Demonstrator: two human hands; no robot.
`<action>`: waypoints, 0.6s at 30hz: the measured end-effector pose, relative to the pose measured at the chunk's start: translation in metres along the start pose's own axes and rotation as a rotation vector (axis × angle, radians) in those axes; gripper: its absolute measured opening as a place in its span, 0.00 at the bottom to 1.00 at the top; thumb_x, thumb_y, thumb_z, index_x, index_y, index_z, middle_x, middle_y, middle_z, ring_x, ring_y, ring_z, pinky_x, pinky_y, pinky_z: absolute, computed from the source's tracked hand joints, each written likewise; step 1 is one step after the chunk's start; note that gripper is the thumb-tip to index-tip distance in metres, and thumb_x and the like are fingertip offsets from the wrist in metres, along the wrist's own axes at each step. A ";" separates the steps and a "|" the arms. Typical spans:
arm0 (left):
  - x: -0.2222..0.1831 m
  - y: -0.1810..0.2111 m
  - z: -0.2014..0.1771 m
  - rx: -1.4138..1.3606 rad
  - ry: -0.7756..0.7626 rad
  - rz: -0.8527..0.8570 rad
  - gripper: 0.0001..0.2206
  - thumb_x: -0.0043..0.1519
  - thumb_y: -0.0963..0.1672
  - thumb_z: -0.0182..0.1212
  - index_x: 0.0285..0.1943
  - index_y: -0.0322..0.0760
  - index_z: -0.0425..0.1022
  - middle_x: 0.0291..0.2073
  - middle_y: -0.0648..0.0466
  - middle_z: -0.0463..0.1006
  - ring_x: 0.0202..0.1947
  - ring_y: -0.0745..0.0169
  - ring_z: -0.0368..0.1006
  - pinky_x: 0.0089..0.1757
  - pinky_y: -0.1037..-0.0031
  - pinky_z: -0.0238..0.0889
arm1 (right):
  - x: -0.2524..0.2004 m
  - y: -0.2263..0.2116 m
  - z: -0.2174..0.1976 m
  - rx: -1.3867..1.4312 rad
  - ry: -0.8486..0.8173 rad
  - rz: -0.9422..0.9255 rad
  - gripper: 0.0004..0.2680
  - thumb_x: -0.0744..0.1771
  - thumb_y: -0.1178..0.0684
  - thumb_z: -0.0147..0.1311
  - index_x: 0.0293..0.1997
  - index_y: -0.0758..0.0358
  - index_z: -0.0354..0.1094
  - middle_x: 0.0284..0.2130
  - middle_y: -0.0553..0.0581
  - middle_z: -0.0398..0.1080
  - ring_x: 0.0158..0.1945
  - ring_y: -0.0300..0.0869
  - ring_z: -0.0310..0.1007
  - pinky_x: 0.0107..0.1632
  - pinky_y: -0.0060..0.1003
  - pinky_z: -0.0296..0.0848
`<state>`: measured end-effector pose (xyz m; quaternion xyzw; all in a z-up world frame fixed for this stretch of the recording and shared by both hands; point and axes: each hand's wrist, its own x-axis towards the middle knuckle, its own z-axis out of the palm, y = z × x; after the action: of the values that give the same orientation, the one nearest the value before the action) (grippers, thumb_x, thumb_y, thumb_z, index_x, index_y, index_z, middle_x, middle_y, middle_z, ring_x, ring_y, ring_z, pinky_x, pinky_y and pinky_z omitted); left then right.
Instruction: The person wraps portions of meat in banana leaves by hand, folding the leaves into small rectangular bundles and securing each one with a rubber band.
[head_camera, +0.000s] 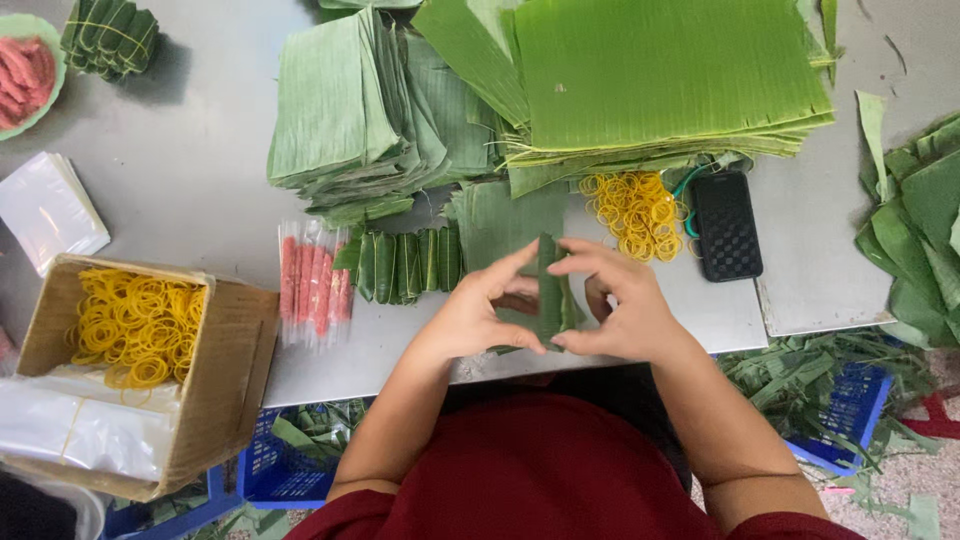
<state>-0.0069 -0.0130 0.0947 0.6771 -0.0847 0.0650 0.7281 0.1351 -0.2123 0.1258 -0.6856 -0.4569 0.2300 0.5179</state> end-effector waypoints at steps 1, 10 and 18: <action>0.000 -0.002 0.002 -0.013 0.043 0.000 0.46 0.48 0.39 0.80 0.76 0.34 0.53 0.51 0.49 0.81 0.50 0.65 0.77 0.55 0.68 0.72 | -0.002 0.004 0.004 0.021 -0.004 -0.017 0.25 0.54 0.49 0.71 0.55 0.57 0.71 0.62 0.62 0.69 0.19 0.32 0.67 0.26 0.28 0.68; -0.003 -0.043 0.023 -0.177 0.281 -0.173 0.31 0.56 0.44 0.71 0.66 0.33 0.59 0.46 0.50 0.77 0.47 0.66 0.73 0.50 0.72 0.68 | -0.013 0.020 0.035 -0.451 0.226 -0.469 0.16 0.68 0.49 0.55 0.60 0.66 0.71 0.60 0.61 0.71 0.57 0.55 0.74 0.59 0.47 0.72; -0.018 -0.078 0.019 -0.558 -0.009 -0.240 0.37 0.58 0.54 0.76 0.67 0.31 0.63 0.55 0.51 0.71 0.58 0.65 0.69 0.58 0.72 0.65 | -0.012 0.029 0.042 -0.104 0.077 -0.492 0.09 0.67 0.55 0.57 0.51 0.62 0.68 0.48 0.57 0.74 0.55 0.53 0.73 0.63 0.52 0.70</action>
<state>-0.0087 -0.0378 0.0158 0.4562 -0.0218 -0.0502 0.8882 0.1079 -0.2032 0.0822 -0.5877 -0.6013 0.0467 0.5393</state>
